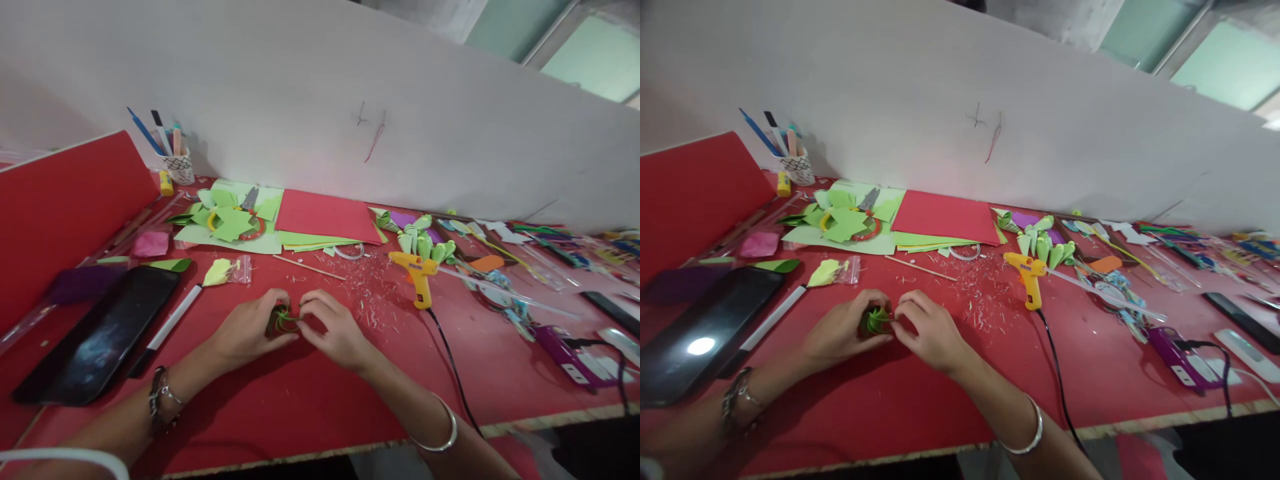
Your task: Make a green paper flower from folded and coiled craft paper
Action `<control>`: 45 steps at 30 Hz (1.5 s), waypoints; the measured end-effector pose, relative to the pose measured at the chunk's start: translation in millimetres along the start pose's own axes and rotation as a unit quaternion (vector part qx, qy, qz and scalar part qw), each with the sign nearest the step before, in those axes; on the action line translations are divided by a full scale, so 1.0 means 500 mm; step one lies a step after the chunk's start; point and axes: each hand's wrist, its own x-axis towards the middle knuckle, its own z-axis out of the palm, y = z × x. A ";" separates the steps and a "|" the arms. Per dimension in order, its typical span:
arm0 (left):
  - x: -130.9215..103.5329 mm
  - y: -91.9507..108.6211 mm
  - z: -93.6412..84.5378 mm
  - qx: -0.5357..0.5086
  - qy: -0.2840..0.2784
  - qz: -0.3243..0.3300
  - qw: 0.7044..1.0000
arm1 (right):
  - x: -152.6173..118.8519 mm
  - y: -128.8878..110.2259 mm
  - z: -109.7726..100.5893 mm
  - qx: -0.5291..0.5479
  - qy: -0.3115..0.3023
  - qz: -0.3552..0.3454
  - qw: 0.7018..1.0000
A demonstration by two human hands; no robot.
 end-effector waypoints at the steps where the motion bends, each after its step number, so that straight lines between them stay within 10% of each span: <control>1: 0.000 0.000 0.001 0.000 0.000 -0.003 1.000 | 0.000 0.000 0.001 0.006 0.003 -0.004 1.000; 45: 0.000 0.005 0.015 -0.007 0.047 0.014 0.999 | 0.005 -0.017 0.017 0.027 0.003 0.001 1.000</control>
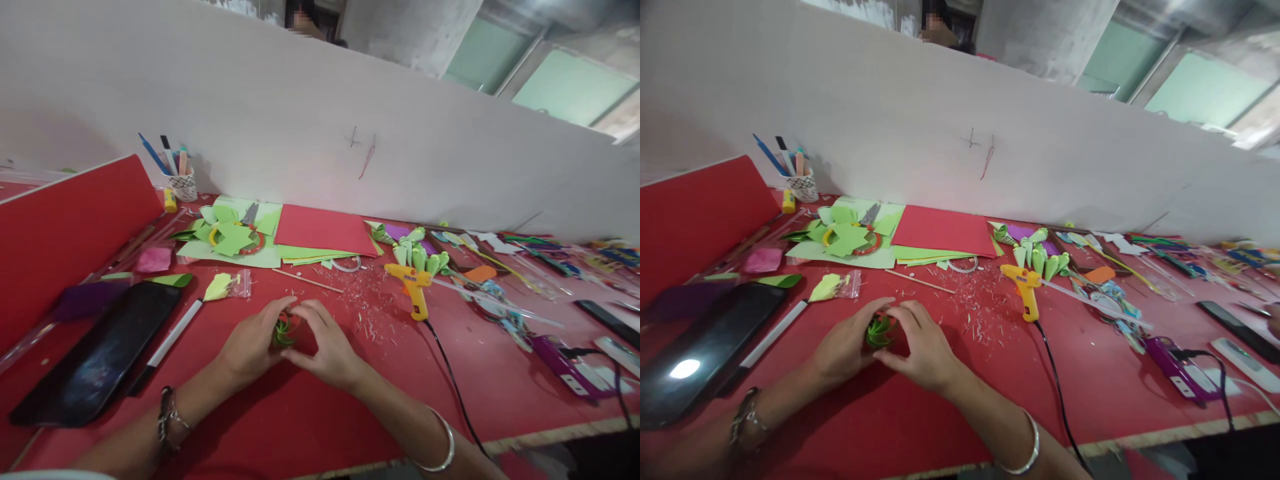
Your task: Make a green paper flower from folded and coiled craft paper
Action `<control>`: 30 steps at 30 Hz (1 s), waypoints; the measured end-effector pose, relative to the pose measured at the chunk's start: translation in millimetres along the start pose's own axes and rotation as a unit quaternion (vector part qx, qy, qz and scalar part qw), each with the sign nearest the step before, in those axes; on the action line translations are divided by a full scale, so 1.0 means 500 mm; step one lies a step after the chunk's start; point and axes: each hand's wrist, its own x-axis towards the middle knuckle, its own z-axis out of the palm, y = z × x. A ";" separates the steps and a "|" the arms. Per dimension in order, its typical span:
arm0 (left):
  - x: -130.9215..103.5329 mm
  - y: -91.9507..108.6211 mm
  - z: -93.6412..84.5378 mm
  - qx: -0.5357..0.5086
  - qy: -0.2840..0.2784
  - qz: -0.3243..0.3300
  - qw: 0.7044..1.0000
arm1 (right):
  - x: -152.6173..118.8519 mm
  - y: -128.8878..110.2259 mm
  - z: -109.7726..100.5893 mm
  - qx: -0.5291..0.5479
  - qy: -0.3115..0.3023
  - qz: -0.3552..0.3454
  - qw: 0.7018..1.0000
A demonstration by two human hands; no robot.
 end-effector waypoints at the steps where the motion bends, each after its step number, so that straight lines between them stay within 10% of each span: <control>1: 0.001 0.000 0.001 -0.010 -0.003 0.009 1.000 | 0.000 0.000 0.002 -0.001 -0.002 0.003 1.000; 30: 0.002 -0.004 0.018 -0.094 0.017 0.000 0.995 | 0.006 0.004 0.007 0.091 0.006 0.048 0.995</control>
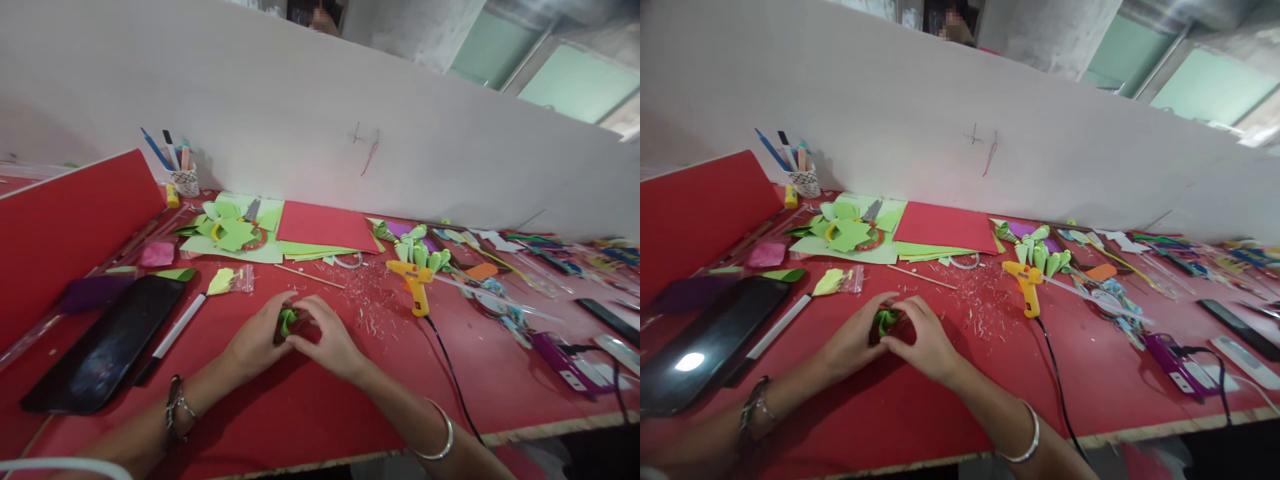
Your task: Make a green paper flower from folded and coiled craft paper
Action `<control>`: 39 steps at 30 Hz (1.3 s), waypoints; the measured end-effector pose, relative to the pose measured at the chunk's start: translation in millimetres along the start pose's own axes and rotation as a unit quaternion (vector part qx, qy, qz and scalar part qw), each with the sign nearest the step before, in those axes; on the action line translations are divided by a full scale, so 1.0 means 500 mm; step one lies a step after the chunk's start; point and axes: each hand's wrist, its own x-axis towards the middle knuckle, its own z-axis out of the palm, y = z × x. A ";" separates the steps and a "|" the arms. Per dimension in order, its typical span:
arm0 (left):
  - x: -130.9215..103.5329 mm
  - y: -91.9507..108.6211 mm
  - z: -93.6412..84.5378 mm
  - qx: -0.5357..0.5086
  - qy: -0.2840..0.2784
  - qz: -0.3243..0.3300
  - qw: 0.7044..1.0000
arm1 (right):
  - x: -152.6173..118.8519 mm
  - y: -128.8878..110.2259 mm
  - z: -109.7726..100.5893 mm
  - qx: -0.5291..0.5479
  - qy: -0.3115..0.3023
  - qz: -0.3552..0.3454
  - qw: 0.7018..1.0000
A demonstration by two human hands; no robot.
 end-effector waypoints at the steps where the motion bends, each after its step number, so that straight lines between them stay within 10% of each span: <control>1: 0.000 0.002 -0.002 -0.010 0.003 -0.003 1.000 | -0.001 0.000 -0.001 0.004 -0.001 -0.001 1.000; 9: 0.003 0.022 -0.018 -0.037 -0.024 -0.081 0.996 | -0.004 -0.012 -0.014 0.000 0.000 -0.011 1.000; 27: -0.004 0.007 0.004 -0.044 -0.050 -0.026 0.997 | -0.005 -0.015 -0.003 -0.029 -0.066 -0.027 0.997; 39: 0.000 0.016 0.005 0.001 -0.039 -0.042 0.998 | -0.004 -0.007 0.002 0.061 0.040 0.056 0.996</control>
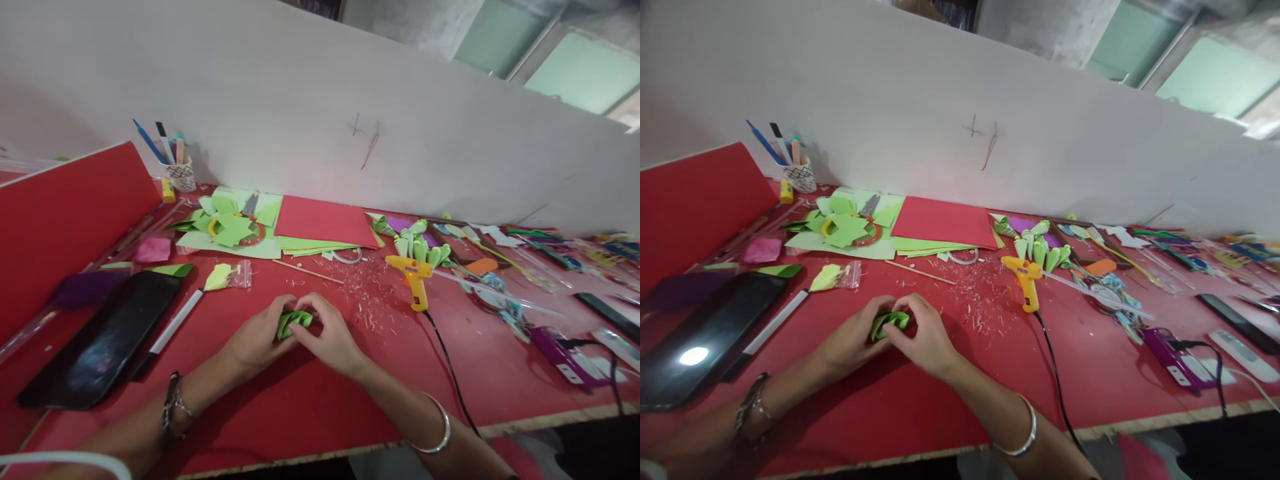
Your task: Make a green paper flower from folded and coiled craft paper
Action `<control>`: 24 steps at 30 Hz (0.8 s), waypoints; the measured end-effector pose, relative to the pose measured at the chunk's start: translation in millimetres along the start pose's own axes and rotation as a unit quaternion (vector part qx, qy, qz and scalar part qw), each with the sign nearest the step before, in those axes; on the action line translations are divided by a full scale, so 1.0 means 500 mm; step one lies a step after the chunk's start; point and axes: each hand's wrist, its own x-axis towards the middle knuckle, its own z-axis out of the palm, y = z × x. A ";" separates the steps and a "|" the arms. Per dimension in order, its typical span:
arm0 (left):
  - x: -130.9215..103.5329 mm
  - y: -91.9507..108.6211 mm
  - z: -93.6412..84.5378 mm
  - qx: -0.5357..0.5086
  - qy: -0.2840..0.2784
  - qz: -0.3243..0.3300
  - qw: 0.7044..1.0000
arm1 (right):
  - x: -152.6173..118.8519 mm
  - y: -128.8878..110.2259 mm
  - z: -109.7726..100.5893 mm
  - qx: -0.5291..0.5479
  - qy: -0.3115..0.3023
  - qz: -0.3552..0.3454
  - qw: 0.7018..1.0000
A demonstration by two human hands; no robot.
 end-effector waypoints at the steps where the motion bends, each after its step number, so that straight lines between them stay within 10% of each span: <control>1: 0.000 0.001 -0.001 -0.003 -0.004 0.006 1.000 | 0.000 0.001 0.001 0.027 -0.001 0.019 0.999; 17: 0.005 0.013 -0.015 -0.019 0.040 0.057 0.997 | 0.011 0.015 0.008 0.267 -0.027 0.167 0.949; 24: 0.009 0.017 -0.019 -0.146 0.057 -0.025 0.987 | 0.004 0.010 0.007 0.196 -0.018 0.099 0.975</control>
